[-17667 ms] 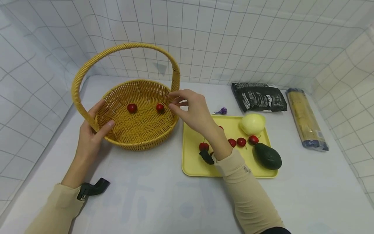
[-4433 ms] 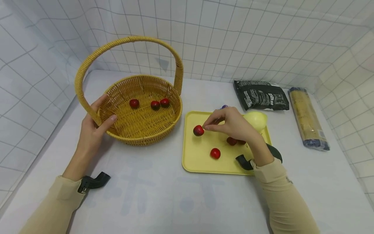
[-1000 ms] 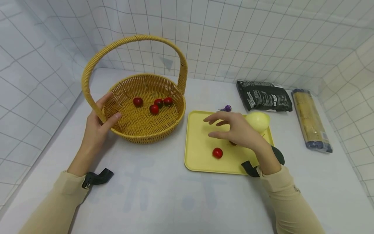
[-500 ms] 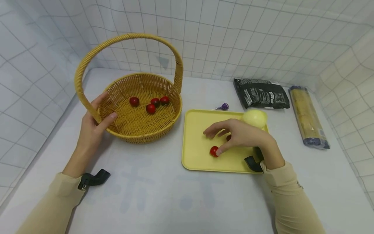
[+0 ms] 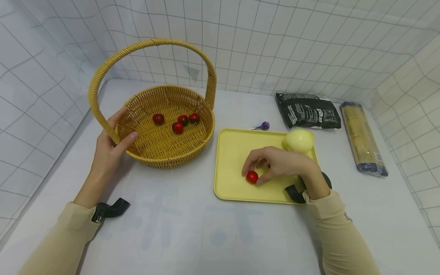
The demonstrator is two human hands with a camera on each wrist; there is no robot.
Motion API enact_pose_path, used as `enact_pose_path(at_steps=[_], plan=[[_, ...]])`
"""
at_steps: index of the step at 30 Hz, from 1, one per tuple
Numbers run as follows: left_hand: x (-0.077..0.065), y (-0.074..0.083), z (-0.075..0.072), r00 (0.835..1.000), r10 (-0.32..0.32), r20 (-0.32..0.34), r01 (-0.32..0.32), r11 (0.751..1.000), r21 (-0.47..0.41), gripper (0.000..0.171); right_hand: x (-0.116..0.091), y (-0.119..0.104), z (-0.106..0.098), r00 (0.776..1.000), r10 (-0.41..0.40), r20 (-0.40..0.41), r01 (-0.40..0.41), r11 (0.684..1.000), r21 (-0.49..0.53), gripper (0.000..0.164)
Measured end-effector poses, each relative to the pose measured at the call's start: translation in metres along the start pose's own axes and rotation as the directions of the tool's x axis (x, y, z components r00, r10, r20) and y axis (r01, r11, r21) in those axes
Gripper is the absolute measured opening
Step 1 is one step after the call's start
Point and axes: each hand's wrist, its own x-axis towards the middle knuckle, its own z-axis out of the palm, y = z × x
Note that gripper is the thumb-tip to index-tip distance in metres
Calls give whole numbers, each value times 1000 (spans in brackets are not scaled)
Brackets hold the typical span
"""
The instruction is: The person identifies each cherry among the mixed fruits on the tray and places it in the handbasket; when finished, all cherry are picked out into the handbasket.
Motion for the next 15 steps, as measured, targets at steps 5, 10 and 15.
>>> enact_pose_path(at_steps=[5, 10, 15], plan=[[1, 1, 0, 1000, -3, 5, 3, 1000, -6, 69, 4, -2, 3, 1000, -4, -31, 4, 1000, -10, 32], [0, 1, 0, 1000, 4, 2, -4, 1000, -8, 69, 7, -2, 4, 996, 22, -82, -23, 999, -22, 29], [-1, 1, 1, 1000, 0, -1, 0, 1000, 0, 69, 11, 1, 6, 988, 40, -147, -44, 999, -24, 28]])
